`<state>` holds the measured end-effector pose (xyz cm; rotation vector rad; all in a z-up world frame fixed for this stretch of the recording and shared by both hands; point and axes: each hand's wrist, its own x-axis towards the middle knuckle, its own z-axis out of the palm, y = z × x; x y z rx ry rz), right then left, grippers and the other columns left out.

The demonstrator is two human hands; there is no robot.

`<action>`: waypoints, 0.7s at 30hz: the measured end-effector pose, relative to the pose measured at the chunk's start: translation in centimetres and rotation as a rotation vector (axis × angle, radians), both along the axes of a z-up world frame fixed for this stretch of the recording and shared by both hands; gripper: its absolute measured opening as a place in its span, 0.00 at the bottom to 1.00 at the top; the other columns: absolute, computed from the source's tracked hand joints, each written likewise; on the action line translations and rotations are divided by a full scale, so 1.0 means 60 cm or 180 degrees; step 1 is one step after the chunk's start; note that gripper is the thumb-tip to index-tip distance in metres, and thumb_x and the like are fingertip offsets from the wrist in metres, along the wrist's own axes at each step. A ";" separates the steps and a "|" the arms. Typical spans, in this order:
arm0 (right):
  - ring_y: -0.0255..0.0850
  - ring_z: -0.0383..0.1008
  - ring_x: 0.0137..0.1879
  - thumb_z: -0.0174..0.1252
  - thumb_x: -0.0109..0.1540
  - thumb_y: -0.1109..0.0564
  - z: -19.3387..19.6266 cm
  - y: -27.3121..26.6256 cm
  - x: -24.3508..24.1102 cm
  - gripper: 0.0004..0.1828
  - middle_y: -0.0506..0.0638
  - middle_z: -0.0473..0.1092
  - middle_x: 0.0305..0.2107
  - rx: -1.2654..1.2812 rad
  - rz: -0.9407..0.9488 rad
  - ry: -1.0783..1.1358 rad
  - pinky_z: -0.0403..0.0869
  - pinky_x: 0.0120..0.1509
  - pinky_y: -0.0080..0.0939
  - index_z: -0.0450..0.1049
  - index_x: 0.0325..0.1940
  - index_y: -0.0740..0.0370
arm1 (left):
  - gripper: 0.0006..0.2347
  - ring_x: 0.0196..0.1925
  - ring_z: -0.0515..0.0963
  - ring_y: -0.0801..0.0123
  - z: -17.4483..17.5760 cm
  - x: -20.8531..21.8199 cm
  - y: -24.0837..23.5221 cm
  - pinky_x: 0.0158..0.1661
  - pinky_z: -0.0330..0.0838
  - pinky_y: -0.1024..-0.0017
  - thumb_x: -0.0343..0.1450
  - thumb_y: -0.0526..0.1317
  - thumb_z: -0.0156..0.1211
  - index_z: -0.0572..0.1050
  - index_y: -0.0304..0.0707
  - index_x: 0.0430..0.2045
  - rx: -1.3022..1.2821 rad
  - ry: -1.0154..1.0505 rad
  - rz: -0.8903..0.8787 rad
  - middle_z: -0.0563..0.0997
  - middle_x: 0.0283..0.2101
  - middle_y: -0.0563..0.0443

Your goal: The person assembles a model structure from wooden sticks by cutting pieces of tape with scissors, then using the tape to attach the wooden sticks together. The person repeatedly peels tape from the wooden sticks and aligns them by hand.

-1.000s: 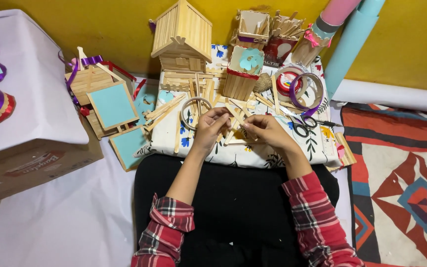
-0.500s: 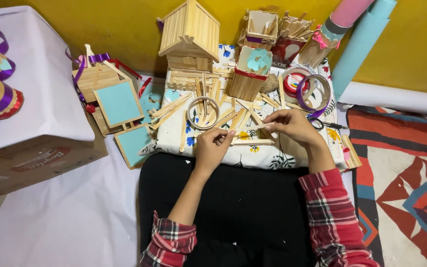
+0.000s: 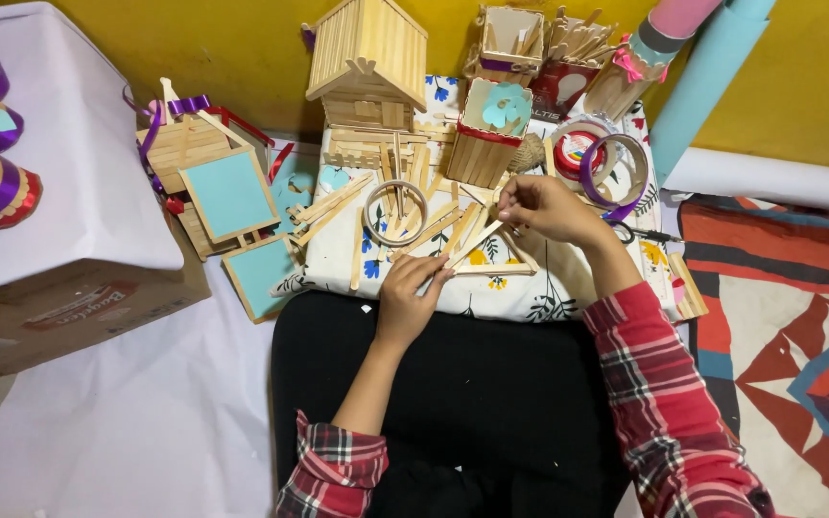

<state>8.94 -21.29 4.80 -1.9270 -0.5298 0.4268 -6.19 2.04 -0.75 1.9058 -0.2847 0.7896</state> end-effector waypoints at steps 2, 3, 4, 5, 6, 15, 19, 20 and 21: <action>0.38 0.74 0.30 0.65 0.58 0.69 -0.007 -0.001 0.012 0.10 0.52 0.72 0.26 -0.0074 0.0058 -0.0016 0.75 0.33 0.36 0.76 0.43 0.68 | 0.07 0.31 0.81 0.65 -0.007 -0.001 -0.004 0.34 0.76 0.73 0.67 0.32 0.72 0.84 0.37 0.37 0.0100 -0.0126 0.0085 0.85 0.30 0.51; 0.38 0.74 0.29 0.64 0.58 0.70 -0.009 0.000 0.020 0.11 0.53 0.73 0.26 -0.0143 0.0100 -0.0039 0.75 0.32 0.36 0.75 0.44 0.68 | 0.06 0.31 0.82 0.65 -0.009 0.000 -0.005 0.33 0.76 0.73 0.66 0.32 0.72 0.84 0.38 0.36 0.0204 -0.0258 0.0152 0.85 0.30 0.52; 0.38 0.74 0.29 0.64 0.58 0.70 -0.001 0.009 0.016 0.11 0.53 0.73 0.26 -0.0136 0.0106 -0.0047 0.75 0.32 0.36 0.75 0.44 0.68 | 0.06 0.31 0.82 0.65 -0.008 0.001 -0.004 0.33 0.76 0.73 0.66 0.32 0.72 0.84 0.38 0.36 0.0211 -0.0266 0.0159 0.85 0.30 0.52; 0.37 0.75 0.32 0.65 0.58 0.70 0.006 0.014 0.009 0.13 0.53 0.74 0.29 -0.0030 -0.0018 0.0040 0.76 0.35 0.34 0.75 0.46 0.69 | 0.06 0.30 0.81 0.65 -0.009 0.000 -0.005 0.32 0.75 0.73 0.66 0.32 0.72 0.84 0.38 0.35 0.0195 -0.0283 0.0132 0.85 0.29 0.52; 0.35 0.75 0.34 0.66 0.57 0.70 0.013 0.020 0.003 0.15 0.53 0.74 0.31 0.0077 -0.0141 0.0127 0.77 0.38 0.33 0.75 0.48 0.70 | 0.05 0.29 0.81 0.65 -0.010 -0.001 -0.006 0.31 0.75 0.73 0.66 0.33 0.71 0.84 0.38 0.34 0.0178 -0.0300 0.0106 0.85 0.29 0.52; 0.36 0.78 0.34 0.65 0.59 0.70 -0.035 0.008 0.002 0.11 0.53 0.75 0.30 0.0416 -0.0562 0.0049 0.78 0.36 0.31 0.77 0.45 0.66 | 0.05 0.30 0.81 0.67 -0.026 0.003 -0.007 0.31 0.74 0.73 0.65 0.34 0.72 0.84 0.41 0.31 0.0331 -0.0377 0.0155 0.85 0.29 0.56; 0.35 0.78 0.35 0.67 0.58 0.68 0.000 0.006 -0.024 0.13 0.53 0.76 0.33 0.0662 -0.0559 0.0223 0.77 0.38 0.30 0.76 0.46 0.65 | 0.06 0.30 0.81 0.64 -0.014 0.001 -0.009 0.32 0.74 0.72 0.63 0.34 0.74 0.83 0.39 0.30 0.0246 -0.0396 0.0174 0.85 0.30 0.54; 0.33 0.77 0.37 0.68 0.57 0.68 0.014 0.007 -0.037 0.14 0.51 0.76 0.34 0.0520 -0.0603 0.0165 0.77 0.41 0.29 0.77 0.46 0.65 | 0.04 0.29 0.81 0.64 -0.005 -0.001 -0.008 0.31 0.74 0.72 0.64 0.32 0.73 0.83 0.39 0.29 0.0104 -0.0289 0.0138 0.85 0.28 0.54; 0.30 0.75 0.38 0.69 0.55 0.68 0.027 0.008 -0.050 0.16 0.49 0.76 0.35 0.0376 -0.0644 0.0109 0.77 0.44 0.28 0.77 0.46 0.65 | 0.03 0.28 0.81 0.64 0.004 -0.004 -0.008 0.31 0.74 0.72 0.65 0.31 0.71 0.83 0.38 0.27 -0.0037 -0.0182 0.0105 0.85 0.27 0.54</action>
